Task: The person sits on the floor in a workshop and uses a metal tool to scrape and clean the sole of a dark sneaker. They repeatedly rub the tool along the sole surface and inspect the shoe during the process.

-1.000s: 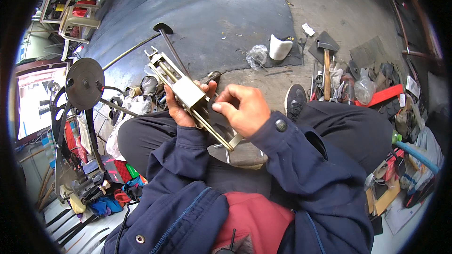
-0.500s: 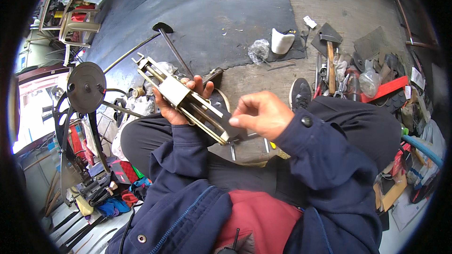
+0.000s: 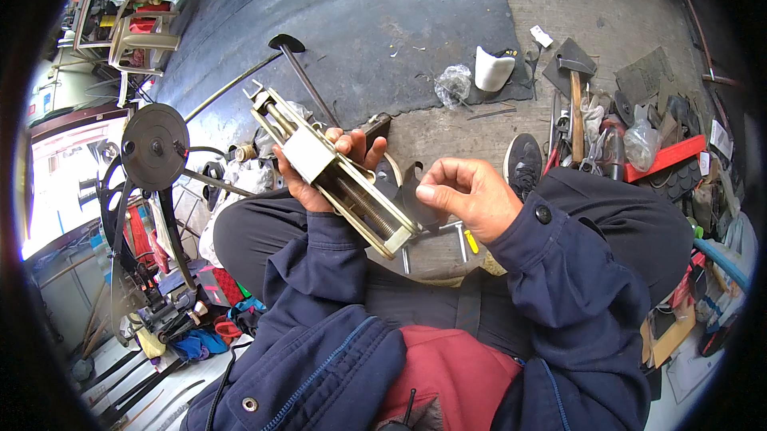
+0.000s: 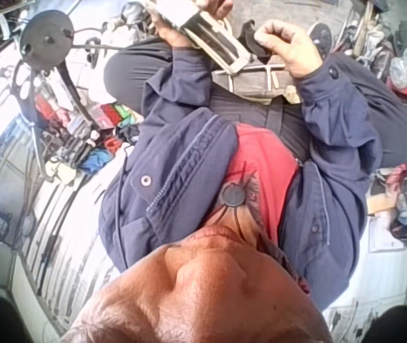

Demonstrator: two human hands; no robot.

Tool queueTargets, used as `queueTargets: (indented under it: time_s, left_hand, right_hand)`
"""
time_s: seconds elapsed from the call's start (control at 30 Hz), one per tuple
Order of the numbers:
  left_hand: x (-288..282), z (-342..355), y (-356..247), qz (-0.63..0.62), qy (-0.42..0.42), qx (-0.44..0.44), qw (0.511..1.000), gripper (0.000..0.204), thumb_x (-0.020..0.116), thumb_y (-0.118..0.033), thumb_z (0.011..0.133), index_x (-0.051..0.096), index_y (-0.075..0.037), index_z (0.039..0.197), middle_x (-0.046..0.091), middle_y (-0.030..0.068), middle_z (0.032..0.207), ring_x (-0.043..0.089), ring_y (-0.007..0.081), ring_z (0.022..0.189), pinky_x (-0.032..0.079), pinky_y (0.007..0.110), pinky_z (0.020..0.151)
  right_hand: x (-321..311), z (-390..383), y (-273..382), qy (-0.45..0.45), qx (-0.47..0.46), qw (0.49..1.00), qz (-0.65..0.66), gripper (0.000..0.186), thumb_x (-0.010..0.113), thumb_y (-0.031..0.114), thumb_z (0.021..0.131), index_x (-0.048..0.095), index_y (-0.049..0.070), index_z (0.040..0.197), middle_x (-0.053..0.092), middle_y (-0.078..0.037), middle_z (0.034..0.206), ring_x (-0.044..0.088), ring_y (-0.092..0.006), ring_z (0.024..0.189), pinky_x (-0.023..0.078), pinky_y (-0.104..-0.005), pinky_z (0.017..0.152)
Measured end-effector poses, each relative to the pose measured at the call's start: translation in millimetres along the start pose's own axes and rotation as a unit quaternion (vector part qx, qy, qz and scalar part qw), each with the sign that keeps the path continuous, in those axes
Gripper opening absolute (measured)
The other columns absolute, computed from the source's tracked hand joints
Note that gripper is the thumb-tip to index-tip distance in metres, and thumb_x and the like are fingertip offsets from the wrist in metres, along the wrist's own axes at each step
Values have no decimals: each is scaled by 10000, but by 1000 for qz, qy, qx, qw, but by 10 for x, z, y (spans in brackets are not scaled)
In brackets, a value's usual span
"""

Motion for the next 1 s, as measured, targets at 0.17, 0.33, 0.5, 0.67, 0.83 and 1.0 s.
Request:
queueTargets:
  time_s: [0.17,0.33,0.5,0.67,0.83,1.0]
  left_hand:
    - [-18,-1,-3,6,-2,5,1000,831,513,-779,888,659,16,1084,713,166,986,642,369,1179,419,608,1115]
    - [-37,-11,2,19,-16,1,1000,833,500,-788,887,666,7,1071,714,162,986,645,368,1167,435,602,1099]
    - [-39,-38,20,28,-42,-6,999,805,494,-763,909,677,6,1061,716,163,972,666,370,1134,448,599,1087]
    - [-69,-58,75,41,-165,11,985,772,529,-755,900,712,-7,952,729,186,861,721,407,971,535,602,960]
    - [-52,-50,107,51,-182,-10,982,778,517,-757,901,731,-10,931,732,169,852,723,400,960,533,597,959]
    - [-46,-61,128,74,-172,-27,982,794,501,-768,898,706,0,916,730,145,860,718,378,984,516,592,995]
  right_hand:
    - [35,31,-7,-7,5,1000,18,175,738,203,953,656,48,956,632,39,829,557,-41,746,455,-228,685]
    - [153,24,-23,43,43,998,32,171,763,210,941,650,81,937,617,64,835,544,-25,742,437,-210,674]
    - [138,57,-80,49,42,998,23,184,768,216,938,650,74,932,641,48,849,566,-36,767,457,-223,696]
    - [97,136,-185,43,19,998,30,210,769,228,938,647,57,932,679,13,875,603,-58,782,484,-246,701]
    - [85,185,-236,31,13,999,28,204,763,221,943,643,58,935,668,19,862,592,-50,774,473,-236,681]
    - [107,199,-233,15,13,1000,22,197,766,214,940,638,63,928,651,35,845,576,-44,767,459,-234,671]
Point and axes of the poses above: each hand's wrist, its own z-axis towards the middle knuckle, its own x-axis out of the palm, y = z × x, the point moved 3 cm from there along z, towards the middle knuckle
